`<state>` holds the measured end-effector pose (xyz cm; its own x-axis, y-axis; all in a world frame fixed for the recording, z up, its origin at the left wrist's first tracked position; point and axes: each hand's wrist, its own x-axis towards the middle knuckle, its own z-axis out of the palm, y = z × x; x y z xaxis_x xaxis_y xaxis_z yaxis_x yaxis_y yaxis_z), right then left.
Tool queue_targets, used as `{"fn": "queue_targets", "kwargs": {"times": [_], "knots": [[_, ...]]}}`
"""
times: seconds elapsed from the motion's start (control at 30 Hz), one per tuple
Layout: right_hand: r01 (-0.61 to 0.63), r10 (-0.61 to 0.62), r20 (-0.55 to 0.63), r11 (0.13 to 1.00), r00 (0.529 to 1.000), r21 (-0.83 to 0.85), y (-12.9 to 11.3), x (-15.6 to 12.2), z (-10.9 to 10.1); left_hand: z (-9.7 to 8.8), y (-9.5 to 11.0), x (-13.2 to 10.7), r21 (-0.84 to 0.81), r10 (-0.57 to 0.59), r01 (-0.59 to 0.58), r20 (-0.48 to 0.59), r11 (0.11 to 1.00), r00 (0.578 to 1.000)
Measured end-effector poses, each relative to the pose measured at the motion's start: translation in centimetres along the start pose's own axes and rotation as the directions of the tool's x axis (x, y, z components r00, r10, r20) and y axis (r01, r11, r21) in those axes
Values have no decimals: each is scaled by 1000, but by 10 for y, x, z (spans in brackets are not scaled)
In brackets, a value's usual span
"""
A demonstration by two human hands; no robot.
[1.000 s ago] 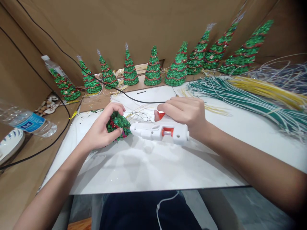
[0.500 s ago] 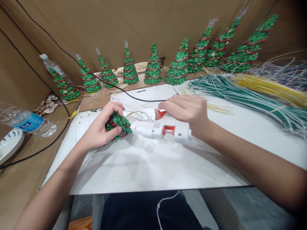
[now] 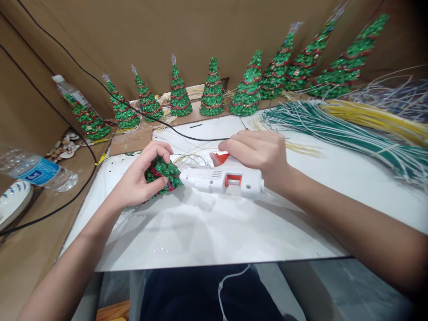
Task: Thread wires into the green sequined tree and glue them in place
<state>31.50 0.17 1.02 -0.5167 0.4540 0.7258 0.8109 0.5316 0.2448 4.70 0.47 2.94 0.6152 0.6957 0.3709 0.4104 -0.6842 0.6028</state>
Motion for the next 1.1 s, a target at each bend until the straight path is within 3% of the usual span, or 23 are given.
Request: {"fn": "queue_targets", "kwargs": {"times": [0.33, 0.57, 0.73, 0.93, 1.1], "knots": [[43, -41, -64, 999, 997, 31, 2, -2, 0, -1, 1, 0, 30, -6, 6, 4, 1000, 1000], [7, -7, 20, 1000, 1000, 3, 1, -1, -1, -1, 0, 1, 21, -1, 1, 5, 1000, 1000], [20, -24, -99, 999, 995, -43, 2, -2, 8, -1, -2, 1, 20, 0, 0, 2, 1000, 1000], [80, -83, -102, 996, 991, -39, 1, -1, 0, -2, 0, 2, 57, -27, 27, -1, 998, 1000], [87, -96, -223, 995, 970, -48, -1, -3, 4, -4, -2, 0, 69, -39, 39, 1, 997, 999]]}}
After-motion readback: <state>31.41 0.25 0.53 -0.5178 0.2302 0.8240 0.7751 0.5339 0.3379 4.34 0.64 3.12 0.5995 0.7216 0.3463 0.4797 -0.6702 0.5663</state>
